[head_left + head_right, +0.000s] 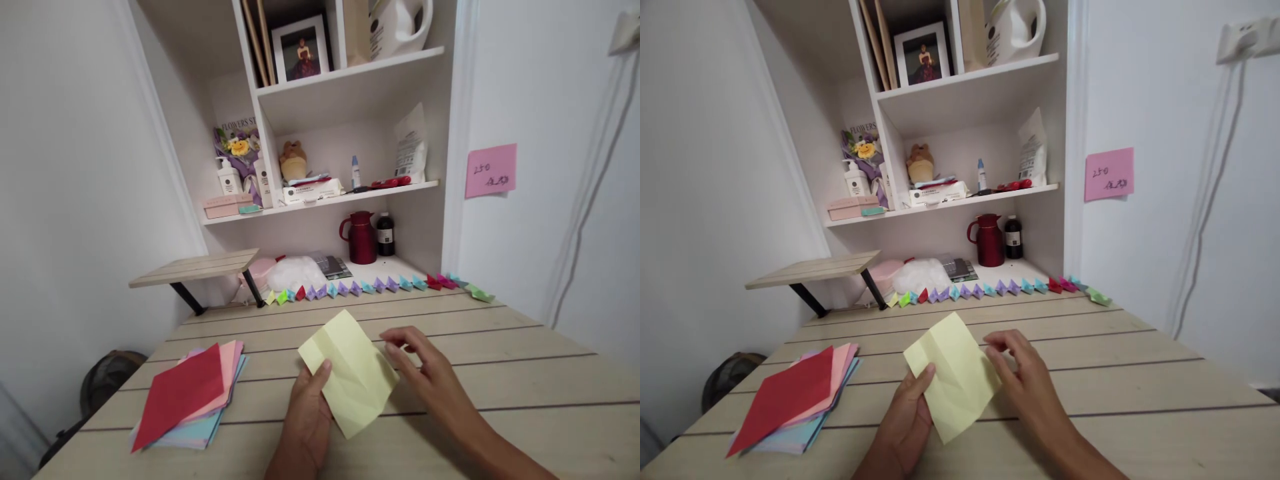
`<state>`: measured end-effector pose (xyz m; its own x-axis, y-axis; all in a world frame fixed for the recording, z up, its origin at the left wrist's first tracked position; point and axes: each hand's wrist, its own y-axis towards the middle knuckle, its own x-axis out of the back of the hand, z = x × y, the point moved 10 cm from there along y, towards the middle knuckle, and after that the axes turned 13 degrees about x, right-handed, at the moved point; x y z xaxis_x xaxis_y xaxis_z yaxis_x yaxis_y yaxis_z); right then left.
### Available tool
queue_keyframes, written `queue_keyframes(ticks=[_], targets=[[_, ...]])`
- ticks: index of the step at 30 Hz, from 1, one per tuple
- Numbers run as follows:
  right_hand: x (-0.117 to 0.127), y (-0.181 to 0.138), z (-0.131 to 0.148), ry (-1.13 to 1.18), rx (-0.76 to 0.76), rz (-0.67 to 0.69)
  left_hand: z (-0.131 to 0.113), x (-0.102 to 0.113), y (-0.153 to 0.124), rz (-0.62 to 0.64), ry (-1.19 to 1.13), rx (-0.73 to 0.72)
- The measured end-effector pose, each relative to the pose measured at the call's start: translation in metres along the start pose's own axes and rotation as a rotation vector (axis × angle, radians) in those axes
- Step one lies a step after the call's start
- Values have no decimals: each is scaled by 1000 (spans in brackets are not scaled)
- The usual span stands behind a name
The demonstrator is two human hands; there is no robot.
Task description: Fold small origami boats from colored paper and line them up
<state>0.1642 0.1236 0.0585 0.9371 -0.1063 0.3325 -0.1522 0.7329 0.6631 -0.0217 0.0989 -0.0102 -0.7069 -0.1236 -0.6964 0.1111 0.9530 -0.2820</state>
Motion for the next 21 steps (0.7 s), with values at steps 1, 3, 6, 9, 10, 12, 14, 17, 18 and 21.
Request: queue_keyframes(ticks=[1, 3, 6, 9, 10, 12, 14, 17, 18, 21], targets=[[-11, -2, 8, 22, 14, 83, 3, -4, 0, 21, 0, 0], [-30, -9, 20, 77, 13, 190, 9, -12, -1, 56, 14, -2], [-52, -16, 27, 140, 4, 273, 10, -23, -5, 84, 53, -34], [-52, -15, 15, 226, -91, 233, 2, -23, -6, 55, 78, -65], [-49, -15, 7, 277, -146, 213, -2, -19, -6, 26, 79, -76], [-46, -18, -7, 397, -273, 198, -12, -8, -5, -60, 80, -115], [-47, -24, -15, 526, -382, 222, -21, 4, -5, -155, 115, -161], [-50, -29, -15, 635, -436, 257, -23, 5, -5, -159, 189, -180], [-51, -29, -14, 641, -428, 274, -20, 2, -4, -128, 222, -162], [-55, -29, -12, 627, -385, 323, -7, 1, -2, -94, 295, -53]])
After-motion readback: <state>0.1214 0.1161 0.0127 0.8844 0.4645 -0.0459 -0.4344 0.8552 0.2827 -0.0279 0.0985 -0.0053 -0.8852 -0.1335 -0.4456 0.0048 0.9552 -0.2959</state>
